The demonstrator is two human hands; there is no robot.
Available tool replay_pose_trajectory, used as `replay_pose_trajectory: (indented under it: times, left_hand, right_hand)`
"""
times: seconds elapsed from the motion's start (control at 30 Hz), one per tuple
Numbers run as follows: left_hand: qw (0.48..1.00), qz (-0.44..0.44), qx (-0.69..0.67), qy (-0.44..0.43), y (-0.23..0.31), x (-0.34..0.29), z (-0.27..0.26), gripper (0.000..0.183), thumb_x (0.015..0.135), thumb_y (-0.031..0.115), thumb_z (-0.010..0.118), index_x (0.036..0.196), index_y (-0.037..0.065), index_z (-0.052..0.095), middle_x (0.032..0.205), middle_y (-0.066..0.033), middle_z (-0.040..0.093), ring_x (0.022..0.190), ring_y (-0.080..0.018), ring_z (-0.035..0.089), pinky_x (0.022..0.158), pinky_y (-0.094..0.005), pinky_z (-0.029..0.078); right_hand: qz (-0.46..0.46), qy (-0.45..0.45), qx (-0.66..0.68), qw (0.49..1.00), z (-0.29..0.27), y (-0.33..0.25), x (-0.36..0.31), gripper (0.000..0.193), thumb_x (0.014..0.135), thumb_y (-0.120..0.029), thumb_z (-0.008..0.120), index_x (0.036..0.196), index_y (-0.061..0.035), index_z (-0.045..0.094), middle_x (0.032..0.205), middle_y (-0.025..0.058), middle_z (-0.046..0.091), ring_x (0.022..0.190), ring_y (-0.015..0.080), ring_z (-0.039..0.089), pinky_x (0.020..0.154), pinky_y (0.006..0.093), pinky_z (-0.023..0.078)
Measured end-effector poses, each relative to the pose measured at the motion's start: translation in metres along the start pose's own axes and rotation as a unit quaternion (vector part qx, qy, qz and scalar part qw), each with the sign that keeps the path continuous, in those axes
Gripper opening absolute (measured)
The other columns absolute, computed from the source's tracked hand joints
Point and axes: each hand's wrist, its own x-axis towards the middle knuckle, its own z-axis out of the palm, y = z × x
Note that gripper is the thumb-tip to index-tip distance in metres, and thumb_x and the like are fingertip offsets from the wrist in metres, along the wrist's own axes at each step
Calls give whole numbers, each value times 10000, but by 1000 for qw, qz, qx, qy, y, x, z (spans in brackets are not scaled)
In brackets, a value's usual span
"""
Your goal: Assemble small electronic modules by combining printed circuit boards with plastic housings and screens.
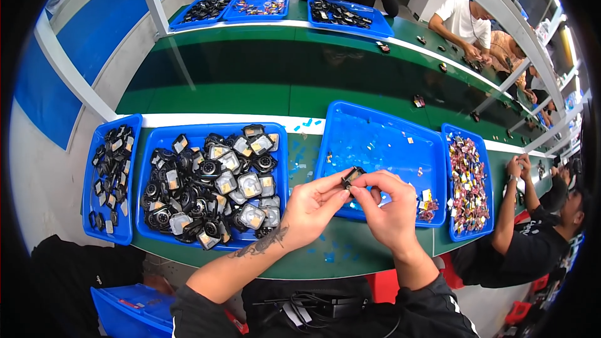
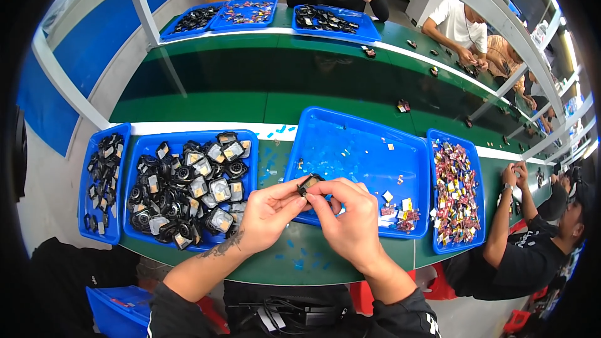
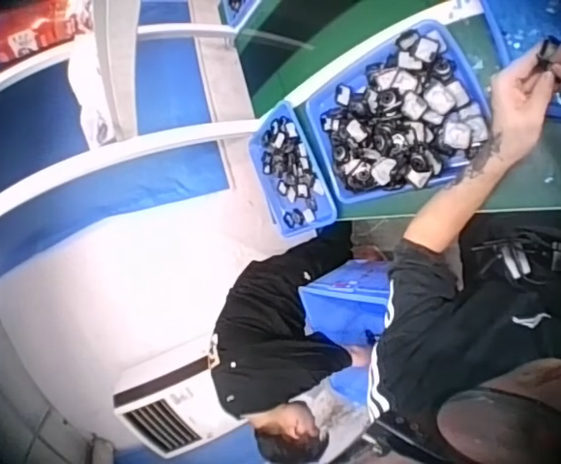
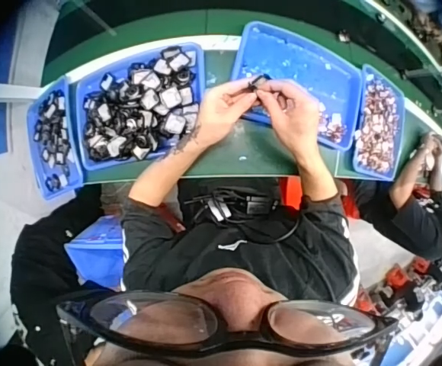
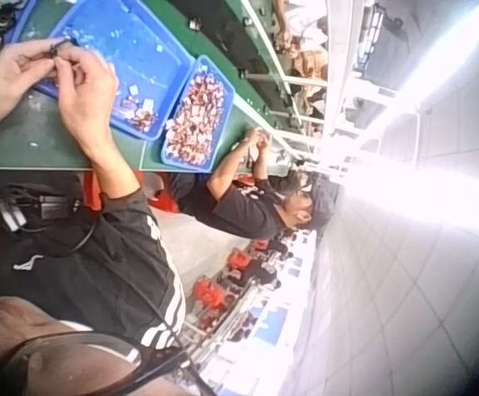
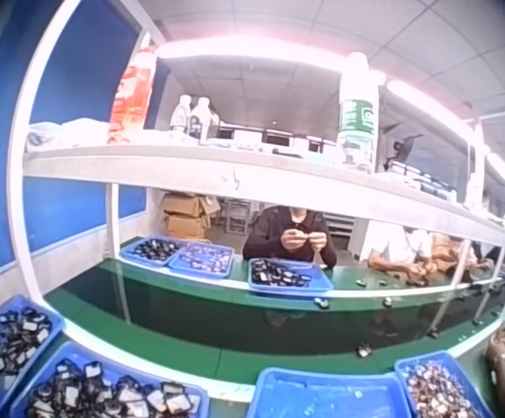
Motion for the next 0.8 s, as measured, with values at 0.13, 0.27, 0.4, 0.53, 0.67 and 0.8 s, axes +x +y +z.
replay_pose_trajectory:
  times: [0.13,0.27,0.4,0.53,0.67,0.8]
  left_hand:
    - [1000,-7,27,3,0,-3,0,419,965,-18,519,1376,-68,454,1293,-138,578,1178,-169,562,1008,-283,453]
    - [999,1,54,-3,2,-5,1,417,966,-10,522,1377,-57,463,1294,-134,581,1166,-160,566,1003,-278,450]
    - [995,16,97,6,5,-5,3,394,975,2,512,1364,-49,488,1254,-118,609,1125,-122,570,971,-259,457]
    - [980,23,197,-10,8,-7,2,373,983,16,503,1350,-51,505,1216,-108,630,1079,-86,571,929,-240,470]
    - [985,19,173,-15,8,-3,3,383,987,28,500,1360,-58,486,1219,-118,624,1067,-108,590,925,-260,491]
    - [993,49,64,87,10,-1,3,406,996,32,475,1384,-77,427,1232,-139,602,1096,-176,605,939,-320,523]
  right_hand:
    - [-37,-1,-36,999,0,2,2,87,739,-45,756,794,-74,695,710,24,640,566,162,508,611,312,387]
    - [-105,9,-100,989,-5,3,3,92,710,-66,772,755,-108,703,711,11,587,699,188,539,638,323,385]
    - [-109,28,-130,985,-8,-3,3,158,684,-42,783,734,-77,637,767,40,540,798,219,540,666,341,413]
    - [-79,70,25,994,-7,-1,6,308,671,-1,791,763,-42,500,833,81,523,841,239,545,728,338,457]
    - [-35,20,117,992,-3,18,4,330,707,-13,795,822,-38,486,853,78,540,822,192,554,737,322,477]
    - [98,-32,259,960,-6,17,-8,313,790,-13,757,1043,-1,574,982,74,630,916,147,627,828,311,532]
